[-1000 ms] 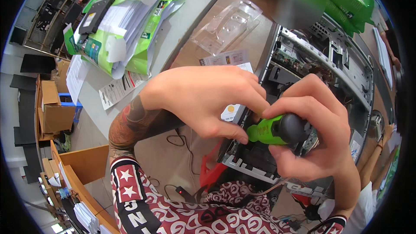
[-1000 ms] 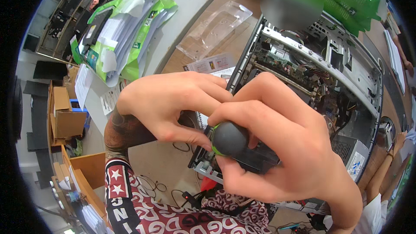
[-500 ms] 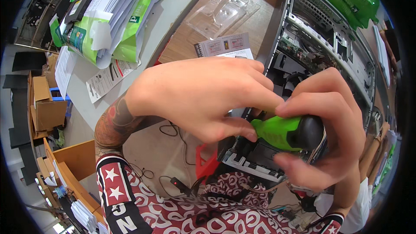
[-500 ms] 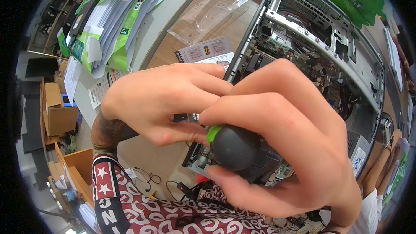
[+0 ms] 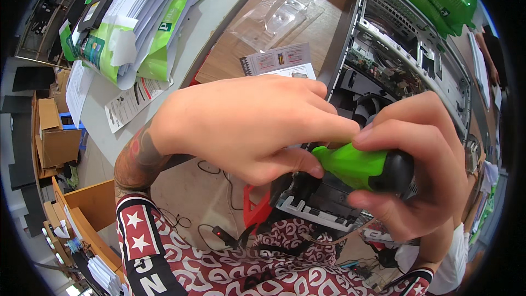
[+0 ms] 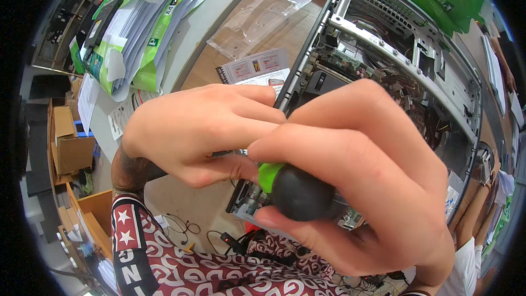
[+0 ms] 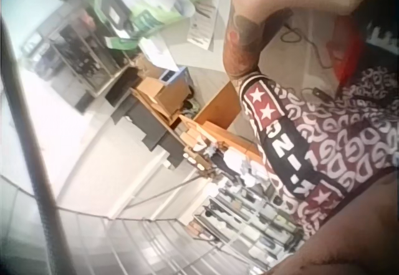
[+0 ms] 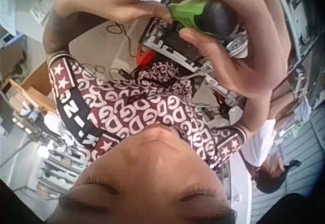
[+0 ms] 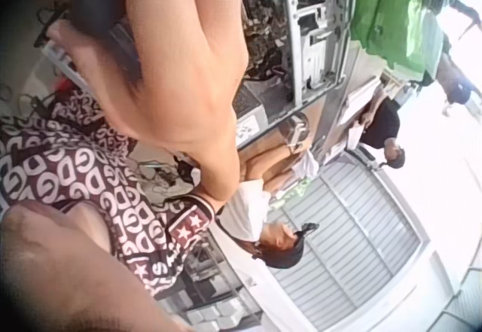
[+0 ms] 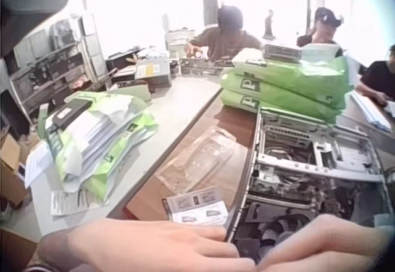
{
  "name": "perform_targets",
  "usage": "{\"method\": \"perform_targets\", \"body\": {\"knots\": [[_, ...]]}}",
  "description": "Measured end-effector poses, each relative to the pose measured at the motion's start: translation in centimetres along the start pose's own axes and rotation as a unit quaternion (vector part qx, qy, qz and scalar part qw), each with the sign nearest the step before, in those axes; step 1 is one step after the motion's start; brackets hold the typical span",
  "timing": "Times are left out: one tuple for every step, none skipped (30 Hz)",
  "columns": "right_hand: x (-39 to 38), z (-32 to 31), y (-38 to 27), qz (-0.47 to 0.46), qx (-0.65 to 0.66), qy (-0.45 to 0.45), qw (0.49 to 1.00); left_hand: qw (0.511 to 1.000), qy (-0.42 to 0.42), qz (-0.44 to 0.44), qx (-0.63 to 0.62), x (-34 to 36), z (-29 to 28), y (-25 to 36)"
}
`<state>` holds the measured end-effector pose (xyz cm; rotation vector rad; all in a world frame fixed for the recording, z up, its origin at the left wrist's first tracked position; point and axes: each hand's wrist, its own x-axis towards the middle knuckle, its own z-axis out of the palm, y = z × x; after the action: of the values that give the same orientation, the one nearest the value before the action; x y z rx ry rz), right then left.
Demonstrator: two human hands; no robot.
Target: The person uses a screwdriver to secure components inside an open computer chassis on a table, handling screws and positioning a cooling fan.
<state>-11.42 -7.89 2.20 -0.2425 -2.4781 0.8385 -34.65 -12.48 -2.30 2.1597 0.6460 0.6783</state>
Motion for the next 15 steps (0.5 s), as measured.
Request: {"method": "perform_targets", "body": {"knots": [[0.0,0.1,0.0,-0.001,0.009,-0.001,1.0,1.0,-0.002,-0.003,0.009,0.0,0.0,-0.1],[0.0,0.2,0.1,0.0,0.013,-0.001,1.0,1.0,-0.003,-0.005,0.019,0.0,0.0,-0.1],[-0.1,0.3,0.2,-0.001,0.018,-0.002,1.0,1.0,-0.003,-0.006,0.018,0.0,0.1,-0.2],[-0.1,0.5,0.4,-0.016,0.02,0.004,1.0,1.0,0.001,-0.003,0.017,0.0,0.2,-0.2],[-0.1,0.5,0.5,-0.024,0.022,0.006,0.999,1.0,0.005,-0.001,0.016,0.0,0.3,-0.2],[-0.1,0.6,0.5,-0.032,0.024,0.007,0.999,1.0,0.006,-0.002,0.016,0.0,0.3,-0.2],[0.0,0.6,0.4,-0.03,0.019,0.007,0.999,1.0,0.009,0.001,0.015,0.0,0.3,-0.2],[0.0,0.5,0.2,-0.029,0.016,0.006,0.999,1.0,0.011,0.001,0.015,0.0,0.4,-0.3],[0.0,0.4,-0.1,-0.027,0.014,0.006,1.0,1.0,0.013,0.003,0.014,0.0,0.4,-0.3],[0.1,0.1,-0.8,0.0,-0.023,-0.009,1.0,1.0,0.019,0.004,0.013,-0.1,0.5,-0.4],[-0.1,0.4,-0.9,0.014,-0.041,-0.017,0.999,1.0,0.026,0.004,0.013,-0.1,0.6,-0.4],[-0.4,0.6,-1.2,0.03,-0.062,-0.023,0.997,1.0,0.024,0.007,0.012,0.0,0.5,-0.4],[-0.9,1.6,-0.9,0.02,-0.043,0.032,0.998,1.0,0.014,0.002,0.017,0.1,0.4,-0.3],[-1.0,1.5,-1.0,0.017,-0.034,0.061,0.997,1.0,0.004,-0.003,0.023,0.2,0.3,-0.2],[-1.0,1.6,-0.9,0.012,-0.023,0.088,0.996,1.0,0.003,-0.002,0.022,0.1,0.2,-0.2]]}}
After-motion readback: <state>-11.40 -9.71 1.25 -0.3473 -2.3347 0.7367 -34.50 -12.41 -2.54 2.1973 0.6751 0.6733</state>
